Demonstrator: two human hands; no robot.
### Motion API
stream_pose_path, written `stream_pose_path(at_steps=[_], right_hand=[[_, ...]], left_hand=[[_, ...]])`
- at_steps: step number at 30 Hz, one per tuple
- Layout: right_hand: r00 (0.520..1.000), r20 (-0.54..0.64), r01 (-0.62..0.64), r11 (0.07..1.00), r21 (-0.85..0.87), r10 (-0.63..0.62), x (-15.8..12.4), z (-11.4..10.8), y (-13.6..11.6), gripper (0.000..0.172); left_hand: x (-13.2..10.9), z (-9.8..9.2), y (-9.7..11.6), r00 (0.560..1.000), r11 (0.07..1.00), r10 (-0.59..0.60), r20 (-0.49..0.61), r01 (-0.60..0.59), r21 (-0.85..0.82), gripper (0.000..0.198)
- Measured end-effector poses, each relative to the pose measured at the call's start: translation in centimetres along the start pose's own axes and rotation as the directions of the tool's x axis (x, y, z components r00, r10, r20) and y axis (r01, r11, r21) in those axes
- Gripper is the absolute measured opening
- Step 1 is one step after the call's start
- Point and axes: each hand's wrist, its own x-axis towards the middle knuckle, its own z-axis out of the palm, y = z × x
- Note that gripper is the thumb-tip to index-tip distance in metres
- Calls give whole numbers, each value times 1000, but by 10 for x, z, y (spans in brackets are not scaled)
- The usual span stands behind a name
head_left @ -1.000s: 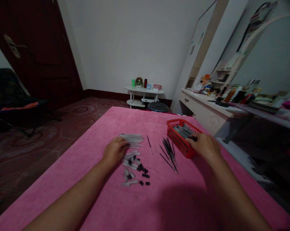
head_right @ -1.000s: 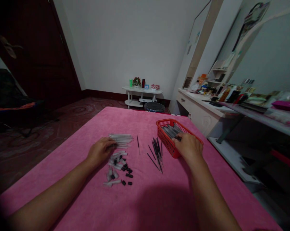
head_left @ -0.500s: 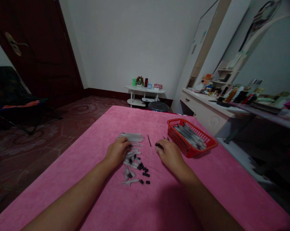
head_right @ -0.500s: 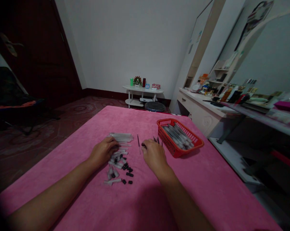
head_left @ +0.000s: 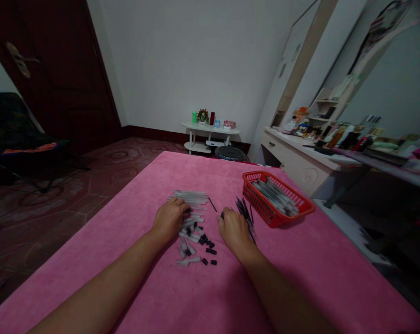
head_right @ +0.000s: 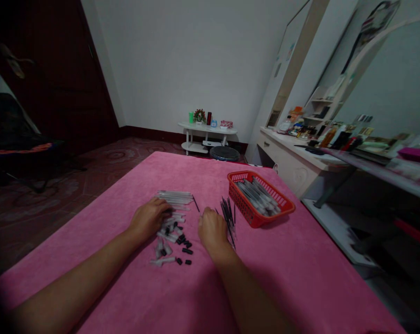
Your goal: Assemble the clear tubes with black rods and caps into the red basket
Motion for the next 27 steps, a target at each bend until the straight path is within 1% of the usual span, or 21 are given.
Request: stream_pose_path(at_steps=[2, 3, 4, 5, 6, 7, 8, 9, 10, 11, 12, 13, 14, 15, 16, 21, 24, 27], right_hand=[[999, -5, -31, 999, 25, 32, 1, 1, 3, 19], [999, -9, -44, 998, 53, 45, 1, 1, 5, 20], [998, -18, -53, 994, 93, 55, 2, 1, 8, 20], [998, -30, -53, 987, 149, 58, 2, 2, 10, 20], [997, -45, -45, 974, 224, 56, 2, 3, 13, 20], [997, -60, -29, 948, 316, 50, 2, 5, 15, 19], [997, -71, -9, 909, 417, 43, 2, 6, 17, 19], [996, -78, 11, 857, 515, 34, 1, 8, 18, 18], [997, -78, 30, 799, 600, 21, 1, 10, 18, 17], [997, -74, 50, 746, 664, -1, 0, 11, 17, 16], [997, -69, 69, 704, 707, -27, -1, 12, 16, 15], [996, -65, 87, 677, 731, -57, -1, 13, 15, 15], [995, -62, 102, 661, 743, -84, -2, 14, 13, 14], [992, -58, 115, 653, 749, -107, -2, 14, 12, 14], [991, -56, 124, 649, 751, -125, -3, 15, 11, 14], [988, -56, 139, 662, 737, -145, -3, 13, 10, 13], [983, -74, 169, 685, 709, -166, -3, 13, 10, 14], [976, -112, 214, 711, 669, -189, -3, 14, 10, 14]], left_hand=[[0, -3, 2, 997, 997, -8, -83, 2, -77, 21], [0, -5, 3, 988, 990, -28, -152, 6, -144, 24], [0, -6, 4, 970, 972, -70, -235, 13, -234, 26], [0, -8, 6, 940, 938, -137, -314, 20, -347, 25], [1, -8, 7, 898, 876, -231, -374, 25, -481, 23], [3, -8, 8, 847, 783, -346, -403, 23, -622, 19], [4, -7, 9, 807, 645, -459, -372, 14, -764, 14], [6, -6, 8, 757, 457, -579, -304, -7, -889, 13], [7, -3, 7, 741, 254, -644, -192, -29, -967, 11], [9, -1, 4, 727, 57, -682, -77, -51, -997, 8], [10, 1, 1, 710, -116, -703, 31, -72, -991, 6], [11, 3, -2, 691, -242, -712, 120, -81, -967, 6], [12, 4, -6, 669, -323, -720, 184, -89, -942, 8], [13, 4, -9, 652, -372, -726, 220, -102, -923, 11], [13, 4, -11, 639, -397, -730, 241, -110, -911, 12], [13, 0, -12, 618, -411, -744, 254, -124, -903, 16], [14, 0, -10, 619, -393, -748, 239, -122, -912, 15], [14, 2, -8, 642, -362, -740, 200, -129, -923, 12]])
